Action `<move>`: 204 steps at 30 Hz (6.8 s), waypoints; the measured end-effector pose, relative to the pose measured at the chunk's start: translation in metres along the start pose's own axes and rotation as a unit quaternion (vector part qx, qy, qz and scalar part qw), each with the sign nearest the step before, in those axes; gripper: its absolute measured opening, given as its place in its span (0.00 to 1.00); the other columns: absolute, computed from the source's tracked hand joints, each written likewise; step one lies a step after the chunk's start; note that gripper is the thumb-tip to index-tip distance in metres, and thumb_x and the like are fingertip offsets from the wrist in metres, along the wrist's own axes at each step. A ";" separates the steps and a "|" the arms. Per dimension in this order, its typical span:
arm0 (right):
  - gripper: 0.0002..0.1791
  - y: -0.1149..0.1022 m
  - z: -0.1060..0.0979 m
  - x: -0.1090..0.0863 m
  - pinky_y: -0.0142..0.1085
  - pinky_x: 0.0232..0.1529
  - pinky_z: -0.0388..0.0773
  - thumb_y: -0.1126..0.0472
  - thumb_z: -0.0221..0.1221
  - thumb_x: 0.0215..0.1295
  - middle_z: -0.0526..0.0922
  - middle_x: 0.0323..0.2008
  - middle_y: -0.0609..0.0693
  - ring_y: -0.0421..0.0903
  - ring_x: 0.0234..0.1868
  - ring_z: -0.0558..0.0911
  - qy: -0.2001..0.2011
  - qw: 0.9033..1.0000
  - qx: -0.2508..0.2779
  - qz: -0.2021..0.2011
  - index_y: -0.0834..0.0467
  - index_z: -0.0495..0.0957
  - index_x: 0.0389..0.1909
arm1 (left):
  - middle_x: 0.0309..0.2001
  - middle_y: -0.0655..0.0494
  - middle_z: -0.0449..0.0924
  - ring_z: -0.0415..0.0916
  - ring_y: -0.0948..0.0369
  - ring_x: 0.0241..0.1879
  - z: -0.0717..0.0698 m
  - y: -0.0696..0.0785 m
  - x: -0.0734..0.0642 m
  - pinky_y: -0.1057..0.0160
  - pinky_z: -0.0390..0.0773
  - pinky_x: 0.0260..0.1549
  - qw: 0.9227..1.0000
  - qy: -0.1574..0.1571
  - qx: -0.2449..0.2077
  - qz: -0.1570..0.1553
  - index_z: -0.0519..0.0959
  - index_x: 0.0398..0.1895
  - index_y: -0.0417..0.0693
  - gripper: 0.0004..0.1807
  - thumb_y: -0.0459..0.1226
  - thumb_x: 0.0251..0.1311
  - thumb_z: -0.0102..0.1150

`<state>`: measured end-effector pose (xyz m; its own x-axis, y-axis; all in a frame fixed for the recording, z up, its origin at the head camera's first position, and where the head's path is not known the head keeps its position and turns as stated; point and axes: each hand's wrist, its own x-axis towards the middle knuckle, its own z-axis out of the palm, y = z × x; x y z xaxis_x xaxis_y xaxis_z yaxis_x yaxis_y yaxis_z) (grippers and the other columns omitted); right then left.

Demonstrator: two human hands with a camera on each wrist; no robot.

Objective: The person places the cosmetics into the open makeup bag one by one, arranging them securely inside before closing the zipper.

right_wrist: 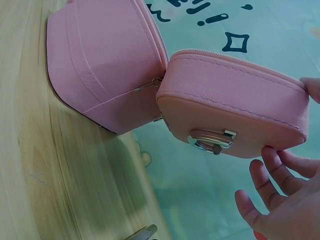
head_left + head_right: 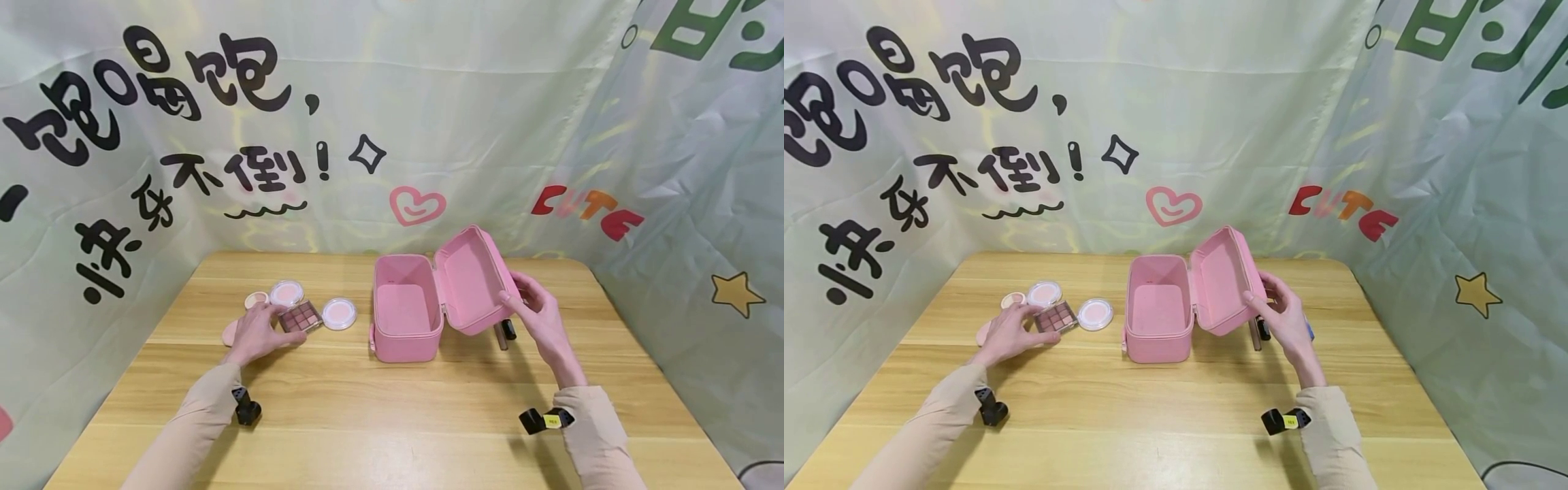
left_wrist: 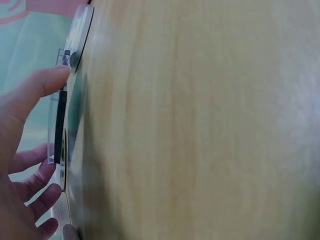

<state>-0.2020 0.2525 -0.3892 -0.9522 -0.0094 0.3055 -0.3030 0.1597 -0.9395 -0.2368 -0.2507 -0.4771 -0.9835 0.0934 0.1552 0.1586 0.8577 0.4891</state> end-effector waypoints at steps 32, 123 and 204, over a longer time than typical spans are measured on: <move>0.28 0.003 -0.001 -0.001 0.21 0.47 0.76 0.68 0.57 0.70 0.80 0.48 0.36 0.32 0.46 0.78 0.002 1.000 0.022 0.004 0.73 0.65 0.68 | 0.61 0.43 0.79 0.73 0.44 0.64 -0.023 0.085 0.044 0.41 0.69 0.64 0.992 -0.024 -0.114 0.046 0.77 0.62 0.45 0.42 0.56 0.46 0.76; 0.29 -0.001 0.002 -0.002 0.22 0.48 0.76 0.65 0.58 0.70 0.80 0.48 0.35 0.33 0.47 0.78 0.006 1.000 0.004 0.027 0.69 0.66 0.69 | 0.53 0.71 0.85 0.69 0.63 0.58 0.063 0.229 0.109 0.59 0.56 0.63 0.855 -0.145 0.482 0.124 0.86 0.48 0.73 0.18 0.40 0.72 0.47; 0.29 0.010 0.004 -0.006 0.21 0.54 0.76 0.65 0.56 0.73 0.75 0.55 0.38 0.32 0.52 0.78 0.022 0.997 0.059 0.035 0.69 0.61 0.71 | 0.67 0.34 0.70 0.66 0.34 0.67 0.024 0.074 0.045 0.33 0.63 0.66 0.989 -0.091 -0.003 0.115 0.65 0.72 0.38 0.52 0.56 0.49 0.73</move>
<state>-0.1990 0.2497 -0.4007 -0.9693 0.0419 0.2421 -0.2405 0.0402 -0.9698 -0.2713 -0.1705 -0.4542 -0.9203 0.3765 0.1060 0.3808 0.8003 0.4632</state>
